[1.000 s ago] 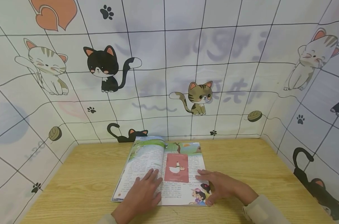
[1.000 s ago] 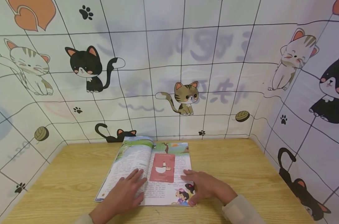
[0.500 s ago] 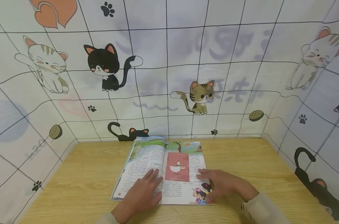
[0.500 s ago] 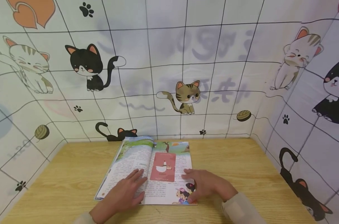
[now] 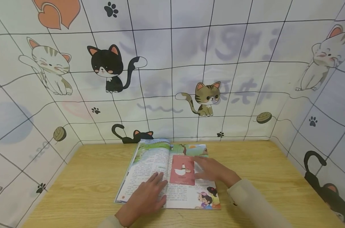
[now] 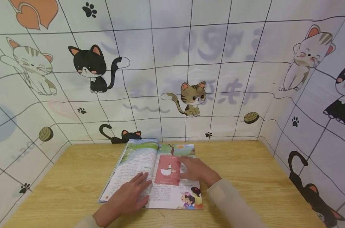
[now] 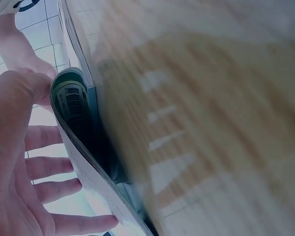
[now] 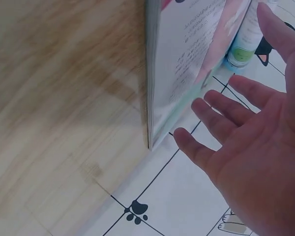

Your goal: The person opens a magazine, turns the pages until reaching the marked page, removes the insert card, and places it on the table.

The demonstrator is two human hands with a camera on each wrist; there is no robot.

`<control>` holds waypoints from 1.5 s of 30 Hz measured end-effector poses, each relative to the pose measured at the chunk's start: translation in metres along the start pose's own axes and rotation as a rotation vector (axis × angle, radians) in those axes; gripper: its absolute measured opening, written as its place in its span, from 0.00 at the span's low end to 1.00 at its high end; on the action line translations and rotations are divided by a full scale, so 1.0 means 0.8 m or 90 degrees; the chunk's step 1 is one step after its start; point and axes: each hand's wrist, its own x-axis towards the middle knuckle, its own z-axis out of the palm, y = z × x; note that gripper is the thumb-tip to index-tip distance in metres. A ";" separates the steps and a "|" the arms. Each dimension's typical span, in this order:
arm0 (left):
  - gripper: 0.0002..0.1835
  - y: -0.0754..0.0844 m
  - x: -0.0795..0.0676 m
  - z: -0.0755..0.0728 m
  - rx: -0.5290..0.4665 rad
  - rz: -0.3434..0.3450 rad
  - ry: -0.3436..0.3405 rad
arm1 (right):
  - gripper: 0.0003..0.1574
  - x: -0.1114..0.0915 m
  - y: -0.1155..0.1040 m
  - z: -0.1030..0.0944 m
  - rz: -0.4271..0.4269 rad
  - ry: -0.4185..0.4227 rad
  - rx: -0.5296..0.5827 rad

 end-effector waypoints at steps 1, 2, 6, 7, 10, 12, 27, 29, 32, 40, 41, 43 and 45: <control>0.26 0.000 0.000 0.000 0.000 0.000 -0.003 | 0.47 0.005 -0.001 0.001 -0.001 0.003 -0.006; 0.26 0.000 0.000 0.001 -0.001 0.001 -0.003 | 0.47 0.009 -0.002 0.001 -0.001 0.004 -0.008; 0.26 0.000 0.000 0.002 0.002 0.005 0.000 | 0.47 0.023 -0.004 0.004 0.031 -0.004 -0.009; 0.26 0.000 0.000 0.002 0.005 0.006 0.002 | 0.48 0.025 -0.004 0.005 0.041 -0.007 -0.013; 0.26 0.000 0.000 0.002 0.007 0.007 0.005 | 0.49 0.032 -0.005 0.008 0.065 -0.018 -0.010; 0.26 0.000 0.000 0.002 0.009 0.008 0.007 | 0.51 0.035 -0.008 0.009 0.075 -0.022 -0.006; 0.26 0.001 0.002 0.001 0.010 0.011 0.013 | 0.54 0.043 -0.012 0.016 0.060 -0.009 -0.041; 0.26 0.001 0.002 0.001 0.008 0.011 0.014 | 0.54 0.043 -0.012 0.015 0.053 -0.005 -0.036; 0.25 0.001 0.002 0.001 0.005 0.014 0.020 | 0.53 0.043 -0.012 0.015 0.047 0.001 -0.033; 0.25 0.001 0.002 0.001 0.007 0.017 0.019 | 0.53 0.046 -0.010 0.019 0.070 0.015 -0.004; 0.26 0.001 0.002 0.001 0.006 0.015 0.016 | 0.53 0.046 -0.009 0.019 0.071 0.017 0.001; 0.26 0.001 0.002 0.001 0.002 0.010 0.010 | 0.53 0.046 -0.009 0.019 0.073 0.020 0.008; 0.26 0.001 0.003 0.001 -0.003 0.005 0.005 | 0.52 0.047 -0.010 0.018 0.074 0.024 0.011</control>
